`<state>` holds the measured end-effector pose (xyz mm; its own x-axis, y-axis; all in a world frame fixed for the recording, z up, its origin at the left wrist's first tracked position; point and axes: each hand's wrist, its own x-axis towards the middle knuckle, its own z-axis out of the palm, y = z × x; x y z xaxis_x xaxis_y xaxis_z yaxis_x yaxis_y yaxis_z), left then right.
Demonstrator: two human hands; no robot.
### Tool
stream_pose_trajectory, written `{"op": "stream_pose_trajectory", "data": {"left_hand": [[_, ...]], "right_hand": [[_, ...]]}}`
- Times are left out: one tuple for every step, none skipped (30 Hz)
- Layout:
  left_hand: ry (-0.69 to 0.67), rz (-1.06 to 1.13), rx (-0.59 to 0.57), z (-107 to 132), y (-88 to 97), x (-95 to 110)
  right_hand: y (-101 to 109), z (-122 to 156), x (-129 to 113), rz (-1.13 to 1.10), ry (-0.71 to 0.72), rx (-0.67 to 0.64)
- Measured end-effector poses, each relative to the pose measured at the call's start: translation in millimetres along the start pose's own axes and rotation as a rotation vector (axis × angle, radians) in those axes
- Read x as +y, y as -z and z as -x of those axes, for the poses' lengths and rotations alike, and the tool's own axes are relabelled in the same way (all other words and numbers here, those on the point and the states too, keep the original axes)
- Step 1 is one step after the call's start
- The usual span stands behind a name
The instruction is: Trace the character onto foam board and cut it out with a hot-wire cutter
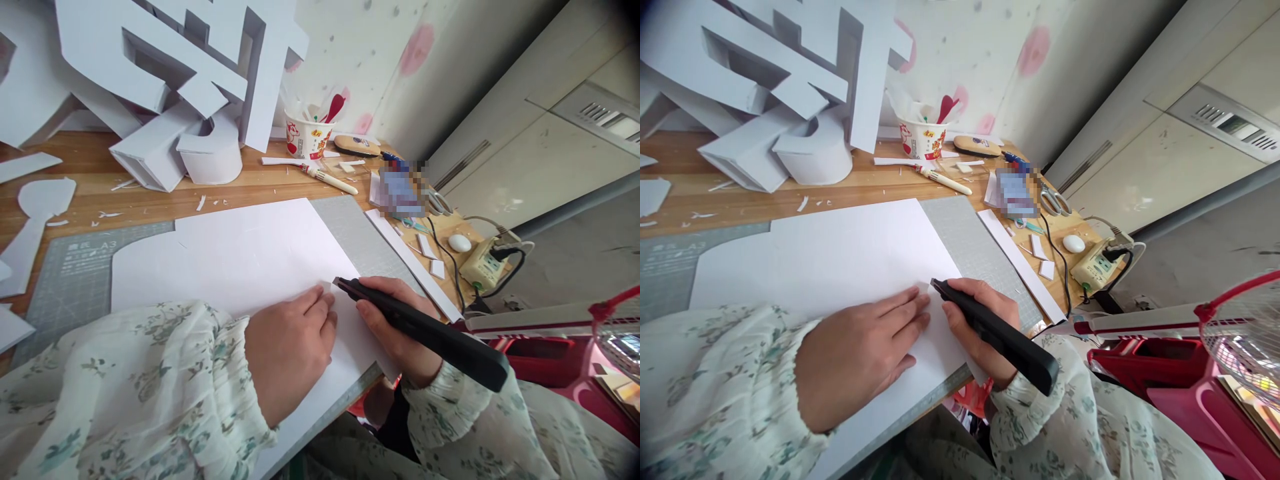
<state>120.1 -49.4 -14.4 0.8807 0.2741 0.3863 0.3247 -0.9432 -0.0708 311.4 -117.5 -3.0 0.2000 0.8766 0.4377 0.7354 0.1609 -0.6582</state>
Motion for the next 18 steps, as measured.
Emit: {"op": "stream_pose_trajectory", "data": {"left_hand": [[0.003,-0.003,0.002,-0.5,0.1,0.1],[0.005,-0.006,0.005,-1.0,0.0,0.3],[0.008,-0.009,0.009,-1.6,-0.3,0.5],[0.008,-0.01,0.013,-2.0,-0.6,0.6],[0.011,-0.012,0.019,-2.4,-0.8,0.8],[0.014,-0.015,0.023,-2.7,-1.0,0.9],[0.017,-0.016,0.027,-2.7,-1.1,1.1],[0.02,-0.018,0.03,-2.6,-1.2,1.2],[0.019,-0.018,0.032,-2.2,-1.1,1.3],[0.017,-0.019,0.033,-1.7,-1.0,1.3],[0.014,-0.021,0.031,-1.2,-1.0,1.3],[0.01,-0.024,0.03,-0.7,-1.1,1.3],[0.007,-0.025,0.029,-0.2,-1.3,1.2],[0.003,-0.028,0.03,0.0,-1.6,1.0],[0.0,-0.03,0.03,0.1,-2.0,0.8],[-0.001,-0.035,0.034,0.0,-2.5,0.7],[-0.003,-0.038,0.037,-0.1,-3.1,0.6],[-0.004,-0.042,0.04,-0.3,-3.6,0.5]], "right_hand": [[-0.2,-0.3,0.2,-0.003,0.001,-0.002],[-0.4,-0.7,0.4,-0.006,0.001,-0.005],[-0.6,-0.9,0.5,-0.008,0.001,-0.008],[-0.7,-1.0,0.4,-0.01,0.001,-0.012],[-0.9,-1.1,0.2,-0.01,0.0,-0.015],[-1.0,-1.1,0.0,-0.011,-0.002,-0.016],[-1.1,-0.9,-0.4,-0.012,-0.003,-0.016],[-1.2,-0.7,-0.7,-0.013,-0.003,-0.017],[-1.3,-0.5,-1.1,-0.013,0.0,-0.016],[-1.5,-0.3,-1.4,-0.013,0.003,-0.015],[-1.6,-0.1,-1.6,-0.013,0.006,-0.014],[-1.8,0.2,-1.6,-0.014,0.008,-0.013],[-2.0,0.5,-1.4,-0.016,0.009,-0.01],[-2.2,0.8,-1.1,-0.017,0.01,-0.007],[-2.5,1.1,-0.6,-0.018,0.008,-0.006],[-2.7,1.3,-0.1,-0.019,0.007,-0.007],[-2.9,1.5,0.3,-0.02,0.007,-0.009],[-3.2,1.6,0.7,-0.021,0.008,-0.012]]}}
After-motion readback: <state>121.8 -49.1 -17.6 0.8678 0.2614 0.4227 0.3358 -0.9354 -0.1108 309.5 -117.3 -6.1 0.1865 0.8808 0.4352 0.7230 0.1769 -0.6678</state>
